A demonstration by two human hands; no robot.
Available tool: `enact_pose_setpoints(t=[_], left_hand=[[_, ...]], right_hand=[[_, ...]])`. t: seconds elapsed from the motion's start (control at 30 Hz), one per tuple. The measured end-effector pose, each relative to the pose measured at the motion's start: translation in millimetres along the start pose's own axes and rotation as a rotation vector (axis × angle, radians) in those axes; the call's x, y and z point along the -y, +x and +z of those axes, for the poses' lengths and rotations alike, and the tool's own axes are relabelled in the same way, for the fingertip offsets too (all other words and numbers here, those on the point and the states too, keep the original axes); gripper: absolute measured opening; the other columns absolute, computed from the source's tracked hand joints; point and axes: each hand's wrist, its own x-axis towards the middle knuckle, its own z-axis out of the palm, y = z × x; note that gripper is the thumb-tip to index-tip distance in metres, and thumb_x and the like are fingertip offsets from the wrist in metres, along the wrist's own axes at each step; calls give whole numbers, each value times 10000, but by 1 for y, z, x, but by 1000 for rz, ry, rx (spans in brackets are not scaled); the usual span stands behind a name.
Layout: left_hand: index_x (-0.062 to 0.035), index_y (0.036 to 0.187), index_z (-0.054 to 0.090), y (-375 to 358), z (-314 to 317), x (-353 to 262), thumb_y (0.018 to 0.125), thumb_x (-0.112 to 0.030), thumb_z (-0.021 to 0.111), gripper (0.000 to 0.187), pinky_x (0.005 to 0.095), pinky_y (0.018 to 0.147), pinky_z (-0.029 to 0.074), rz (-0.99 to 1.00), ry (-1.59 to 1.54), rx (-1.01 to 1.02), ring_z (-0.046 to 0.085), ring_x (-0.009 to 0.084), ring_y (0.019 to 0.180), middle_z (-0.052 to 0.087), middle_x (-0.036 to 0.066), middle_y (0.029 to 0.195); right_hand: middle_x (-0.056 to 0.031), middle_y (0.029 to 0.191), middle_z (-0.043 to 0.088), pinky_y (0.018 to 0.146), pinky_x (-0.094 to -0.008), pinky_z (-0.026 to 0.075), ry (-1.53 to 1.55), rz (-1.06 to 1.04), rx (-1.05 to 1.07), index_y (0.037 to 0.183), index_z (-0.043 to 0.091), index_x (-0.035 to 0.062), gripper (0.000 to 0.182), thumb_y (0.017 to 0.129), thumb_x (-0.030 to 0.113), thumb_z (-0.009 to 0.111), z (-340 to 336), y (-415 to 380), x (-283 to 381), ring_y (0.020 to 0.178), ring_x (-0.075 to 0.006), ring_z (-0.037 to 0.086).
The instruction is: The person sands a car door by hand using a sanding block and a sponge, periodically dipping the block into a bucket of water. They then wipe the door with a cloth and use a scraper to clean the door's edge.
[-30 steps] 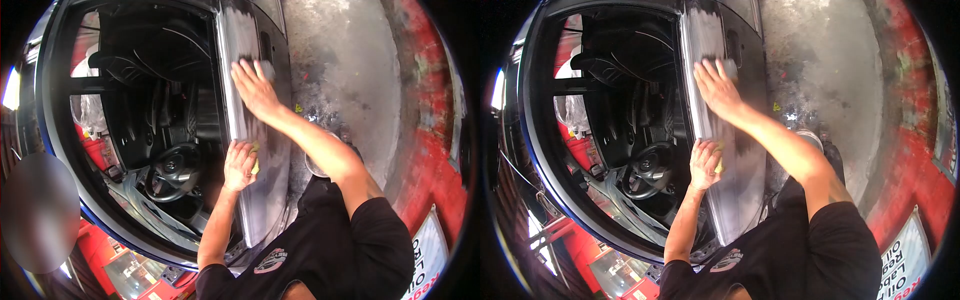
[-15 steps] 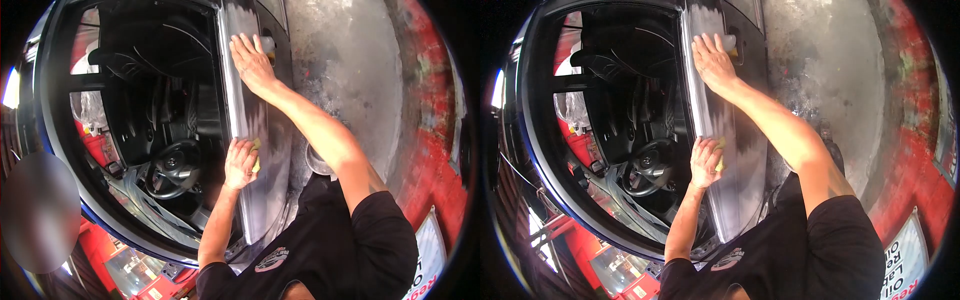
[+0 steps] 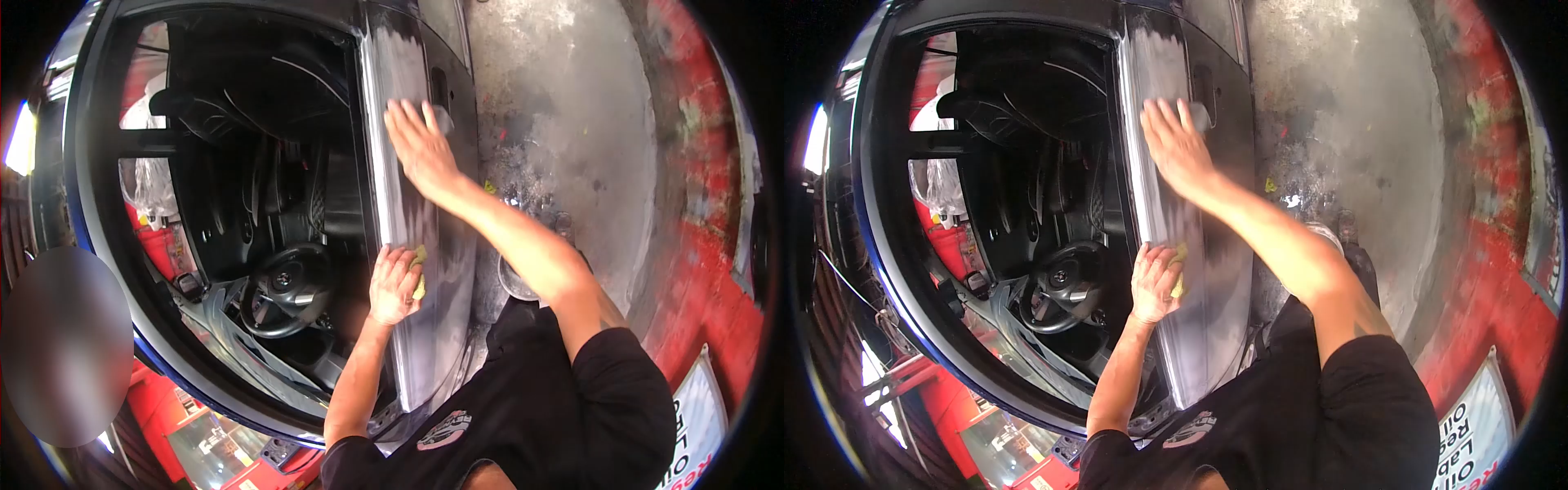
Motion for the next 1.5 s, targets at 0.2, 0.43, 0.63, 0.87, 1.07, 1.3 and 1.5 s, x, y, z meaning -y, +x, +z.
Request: enact_pose_setpoints(t=[0.2,0.43,0.63,0.87,1.07,1.3,1.5], left_hand=[[-33,1125,700,1,-3,-3,710,-263,721,474,600,1210,402,-14,-15,9,624,385,1266,668,158,1297],[-33,1134,701,2,-6,-4,709,-262,732,483,599,1212,405,-9,-9,11,622,384,1276,669,162,1316],[-41,1149,704,0,-3,-2,651,-248,768,543,594,1225,397,-12,29,11,619,379,1283,669,157,1324],[-47,1173,706,4,-8,-5,609,-208,799,594,590,1227,401,-38,12,50,614,372,1295,662,154,1343],[-25,1251,695,2,-4,-10,661,-144,796,610,628,1240,371,-77,137,94,527,449,1431,615,191,1450],[-2,1370,645,76,5,15,744,-159,802,664,700,1275,241,-91,351,104,363,458,1577,486,209,1617],[-129,1343,654,306,-27,92,617,-271,963,802,717,1263,233,15,616,-10,372,460,1549,518,134,1532]], right_hand=[[-233,1642,458,1304,-606,266,-253,-63,51,1512,522,-80,562,963,33,565,-1,84,-49,1528,-403,439],[-267,1621,465,1303,-619,252,-55,-40,27,1523,492,-100,569,991,87,566,3,21,-19,1510,-424,460],[-267,1585,508,1299,-581,274,-203,32,38,1494,519,-97,574,934,15,580,4,140,-70,1497,-409,471],[-272,1643,447,1311,-614,234,-36,-21,41,1549,472,-85,669,904,10,623,12,54,-39,1530,-426,439],[-157,1616,519,1274,-603,314,-202,-18,182,1527,532,5,592,938,7,598,-12,164,-101,1492,-373,490],[-149,1572,570,1282,-513,329,269,216,303,1510,578,42,690,838,-109,548,-86,-89,-169,1506,-349,478],[-243,1440,667,1128,-458,507,216,730,508,1437,636,-3,625,839,-68,471,-221,-415,-303,1342,-415,634]])
